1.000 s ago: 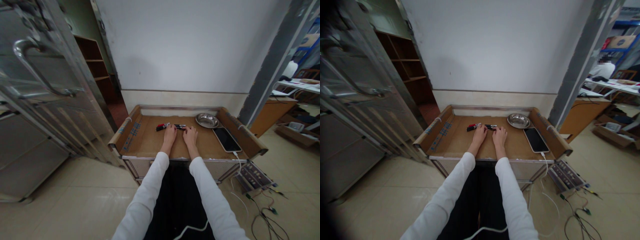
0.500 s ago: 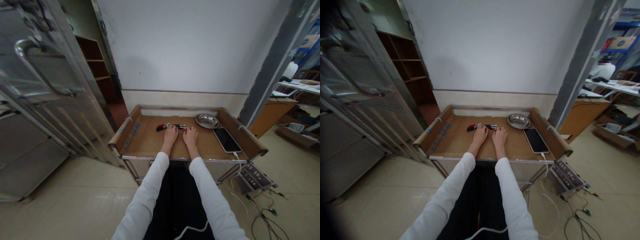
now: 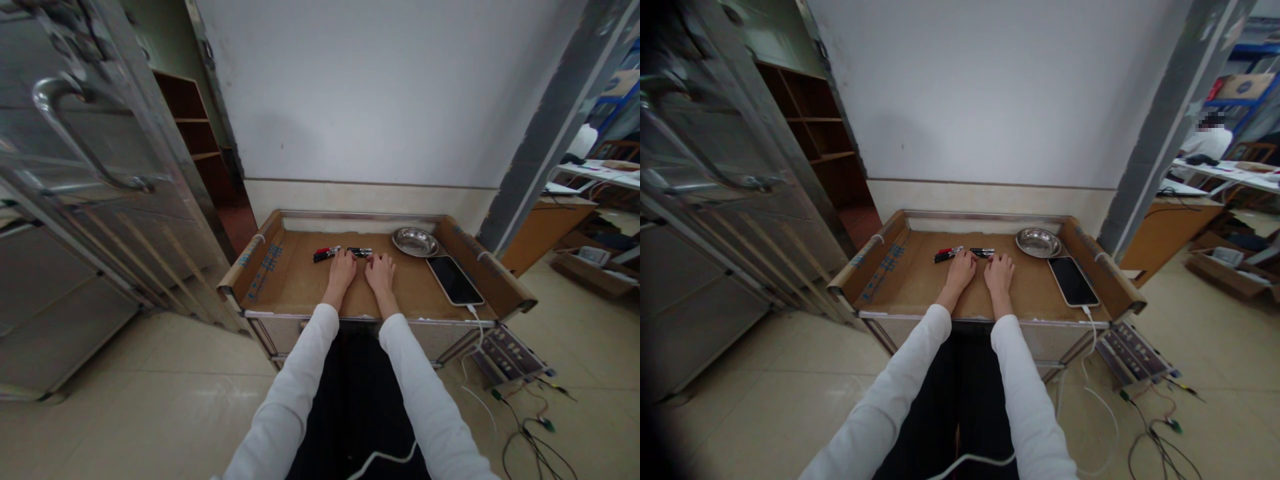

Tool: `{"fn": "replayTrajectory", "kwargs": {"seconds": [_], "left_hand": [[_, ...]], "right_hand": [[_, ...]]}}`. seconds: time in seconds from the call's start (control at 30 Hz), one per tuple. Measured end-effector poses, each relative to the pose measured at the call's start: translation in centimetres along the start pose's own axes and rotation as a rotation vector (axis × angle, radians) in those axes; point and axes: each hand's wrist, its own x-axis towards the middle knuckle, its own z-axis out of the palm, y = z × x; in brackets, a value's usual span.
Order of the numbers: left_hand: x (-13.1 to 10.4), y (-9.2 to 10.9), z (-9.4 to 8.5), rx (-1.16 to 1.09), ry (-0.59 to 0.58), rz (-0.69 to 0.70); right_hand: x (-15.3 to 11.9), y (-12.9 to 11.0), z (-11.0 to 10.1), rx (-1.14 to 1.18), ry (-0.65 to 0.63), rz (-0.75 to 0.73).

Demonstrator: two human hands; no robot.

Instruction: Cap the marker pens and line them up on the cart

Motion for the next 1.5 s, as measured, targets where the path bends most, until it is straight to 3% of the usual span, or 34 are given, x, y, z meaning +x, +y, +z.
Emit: {"fn": "replayTrajectory", "kwargs": {"seconds": [0.13,0.23,0.33,0.6,1.1,1.2,1.3,1.5], "left_hand": [[0.0,0.1,-0.2,0.088,0.064,-0.075],[-0.3,0.3,-0.2,0.168,0.191,-0.289],[-0.6,0.3,-0.1,0.190,0.230,-0.453],[-0.5,0.3,-0.1,0.145,0.216,-0.508],[-0.4,0.0,0.0,0.198,0.225,-0.488],[-0.1,0.0,-0.5,0.134,0.177,-0.398],[0.0,0.3,-1.1,0.026,0.112,-0.218],[-0.2,0.5,-1.4,-0.204,0.058,-0.013]], "right_hand": [[0.1,0.1,0.0,0.023,0.012,0.014],[0.1,0.1,-0.1,0.028,-0.008,0.023],[0.1,0.0,-0.3,0.041,-0.014,0.024],[0.1,-0.3,-0.4,0.121,-0.117,-0.222],[0.1,-0.2,0.0,0.070,-0.113,-0.178],[0.1,-0.3,0.0,0.083,-0.069,-0.156],[0.1,-0.3,0.0,0.122,-0.017,-0.158],[0.2,0.0,0.0,0.156,-0.056,-0.177]]}}
